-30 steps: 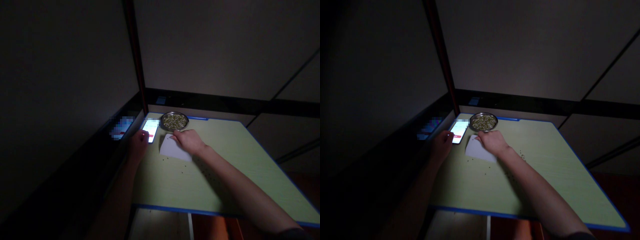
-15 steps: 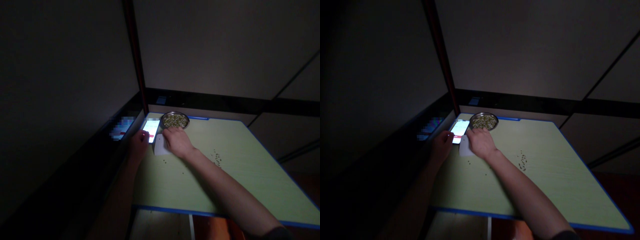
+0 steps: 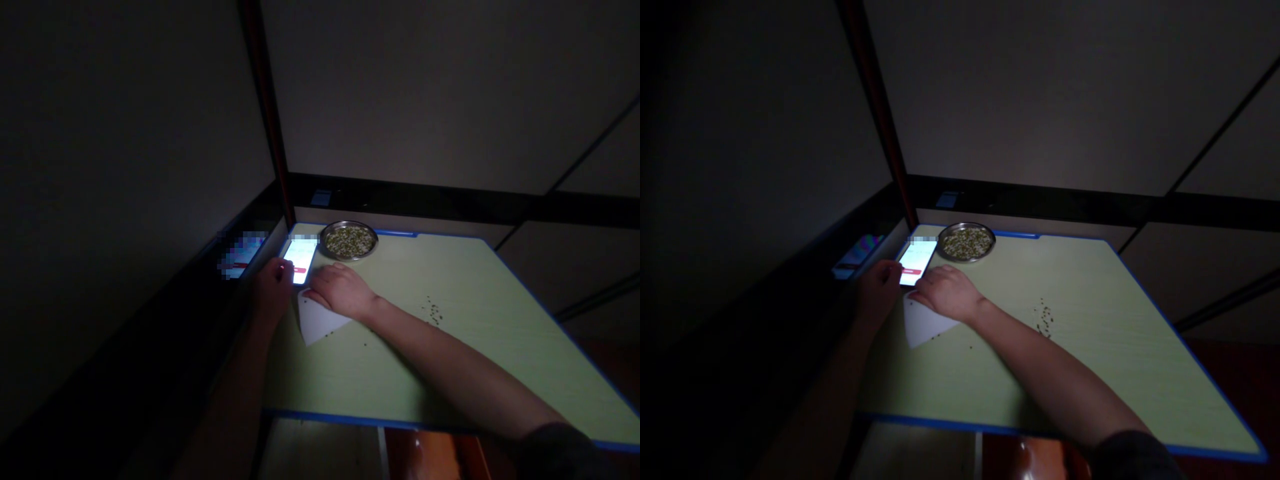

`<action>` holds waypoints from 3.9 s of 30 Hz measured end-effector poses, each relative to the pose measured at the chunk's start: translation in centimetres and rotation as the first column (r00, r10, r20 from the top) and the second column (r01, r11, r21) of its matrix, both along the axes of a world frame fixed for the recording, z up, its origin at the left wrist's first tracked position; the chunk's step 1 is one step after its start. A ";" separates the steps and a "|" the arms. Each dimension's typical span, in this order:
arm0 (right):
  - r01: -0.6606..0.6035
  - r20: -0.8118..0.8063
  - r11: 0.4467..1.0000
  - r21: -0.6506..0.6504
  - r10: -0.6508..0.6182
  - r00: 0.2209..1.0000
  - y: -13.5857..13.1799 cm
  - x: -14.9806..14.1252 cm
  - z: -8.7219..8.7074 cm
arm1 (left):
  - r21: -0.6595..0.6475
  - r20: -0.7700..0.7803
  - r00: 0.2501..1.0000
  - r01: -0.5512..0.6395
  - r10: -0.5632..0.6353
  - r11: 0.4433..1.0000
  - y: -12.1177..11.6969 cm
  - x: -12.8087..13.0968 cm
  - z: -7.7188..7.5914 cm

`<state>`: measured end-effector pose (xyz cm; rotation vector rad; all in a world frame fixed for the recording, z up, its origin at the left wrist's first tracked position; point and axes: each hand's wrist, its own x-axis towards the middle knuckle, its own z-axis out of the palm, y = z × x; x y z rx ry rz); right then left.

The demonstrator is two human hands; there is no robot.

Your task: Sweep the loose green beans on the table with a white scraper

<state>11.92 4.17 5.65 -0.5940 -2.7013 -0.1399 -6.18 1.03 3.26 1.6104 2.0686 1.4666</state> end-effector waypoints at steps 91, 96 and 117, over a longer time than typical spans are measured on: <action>0.464 0.068 0.880 0.097 -0.471 0.879 -7.4 14.8 0.4 | -0.165 -0.100 0.989 -0.123 0.107 0.979 0.9 -1.3 -0.4; 0.344 0.028 0.935 0.087 -0.347 0.937 -7.7 12.9 0.5 | -0.168 -0.095 0.990 -0.121 0.106 0.978 0.9 -1.2 -0.5; -0.048 0.049 0.972 0.230 0.037 0.998 -9.5 13.8 1.8 | -0.135 -0.086 0.993 -0.088 0.077 0.987 1.4 -1.8 -1.8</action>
